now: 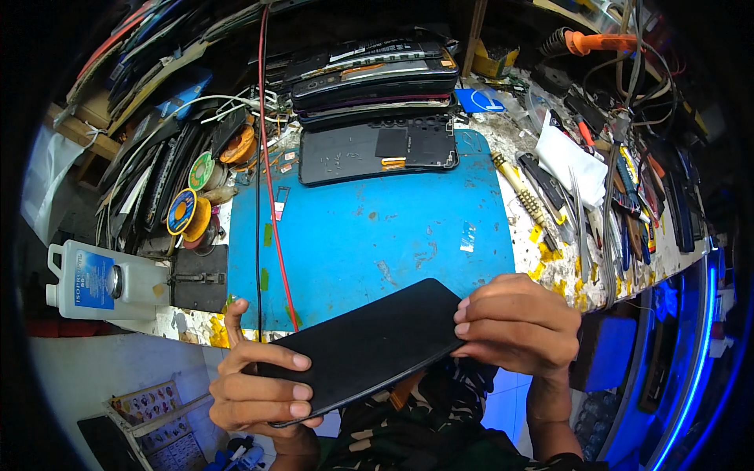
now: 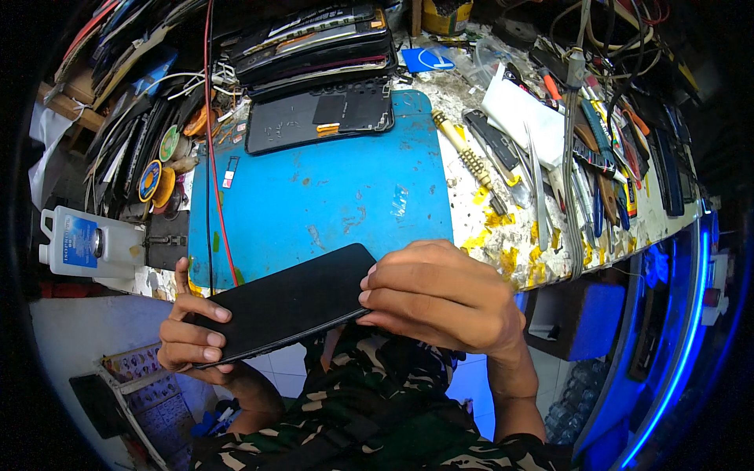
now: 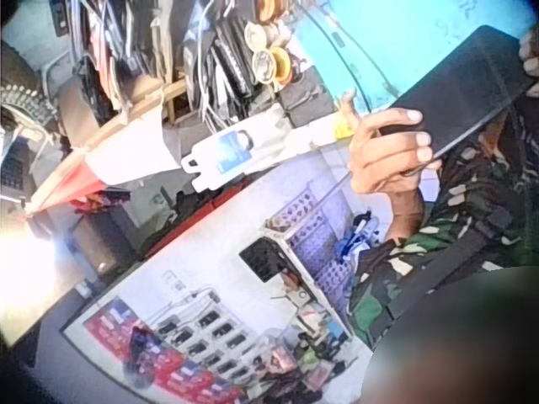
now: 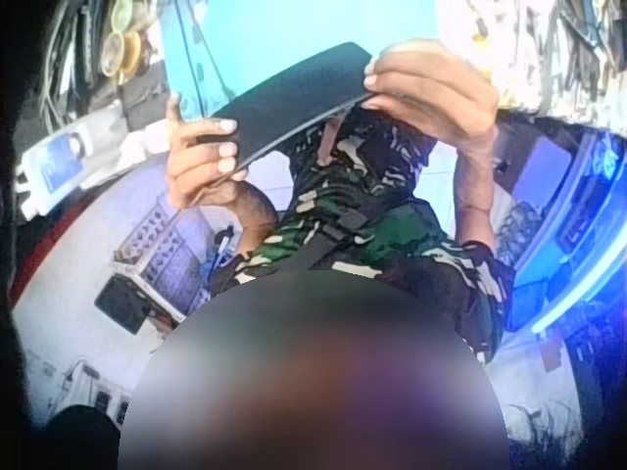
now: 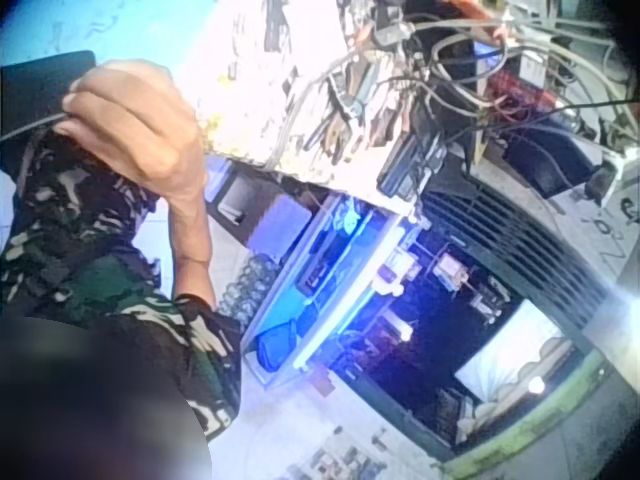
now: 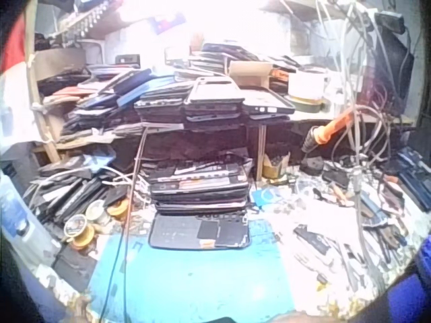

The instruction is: The person assembles a smartphone by aligning and snapping the back cover onto the chassis, then reattaching the battery connector and securing internal components. The person uses a small tool to press down connectors and ensure the parts are seated correctly.

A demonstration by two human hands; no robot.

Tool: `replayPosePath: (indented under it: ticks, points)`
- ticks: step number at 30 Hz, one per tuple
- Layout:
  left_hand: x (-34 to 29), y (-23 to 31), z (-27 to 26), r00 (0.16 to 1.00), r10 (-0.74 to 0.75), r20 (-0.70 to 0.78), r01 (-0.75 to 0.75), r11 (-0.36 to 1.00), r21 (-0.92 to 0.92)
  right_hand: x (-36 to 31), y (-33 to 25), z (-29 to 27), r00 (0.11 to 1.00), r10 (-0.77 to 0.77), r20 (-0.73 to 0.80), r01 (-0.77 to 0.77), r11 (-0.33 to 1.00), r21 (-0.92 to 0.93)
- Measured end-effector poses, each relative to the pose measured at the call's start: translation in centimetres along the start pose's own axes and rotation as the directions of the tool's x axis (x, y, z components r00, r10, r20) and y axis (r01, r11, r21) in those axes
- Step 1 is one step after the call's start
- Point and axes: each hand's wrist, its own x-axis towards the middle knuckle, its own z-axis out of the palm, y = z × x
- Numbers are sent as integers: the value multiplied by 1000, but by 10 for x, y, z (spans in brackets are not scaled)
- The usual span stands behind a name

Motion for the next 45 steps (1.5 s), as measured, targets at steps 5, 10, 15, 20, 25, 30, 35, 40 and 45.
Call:
replayPosePath:
  ticks: [5,10,15,20,25,30,35,40,45]
  points:
    - [-1,0,8,996,-5,-89,3,1000,-20,-1,0,4,999,-38,-22,38,999,-3]
    - [0,3,15,970,-96,-222,88,995,-42,-2,-1,1,1000,4,-17,-5,1000,-21]
    - [-3,-1,8,986,-56,-154,48,997,-57,-1,0,-6,999,46,3,-46,999,-13]
    - [-6,-6,4,992,-37,-119,28,997,-77,0,0,-7,1000,28,-3,-28,995,-92]
    - [-2,-3,8,988,-44,-151,34,997,-67,-3,1,-1,999,5,-43,-10,991,-133]
    - [6,2,13,983,-70,-170,62,997,-53,-7,2,-1,998,-32,-45,24,986,-164]
    - [16,14,22,966,-123,-227,127,992,4,-2,-9,-8,998,64,-9,-64,989,-131]
    - [24,30,27,958,-192,-212,220,968,122,6,-31,8,999,48,10,-47,990,-133]
    - [27,36,26,982,-136,-132,164,959,233,13,-39,20,995,-33,96,46,989,-138]
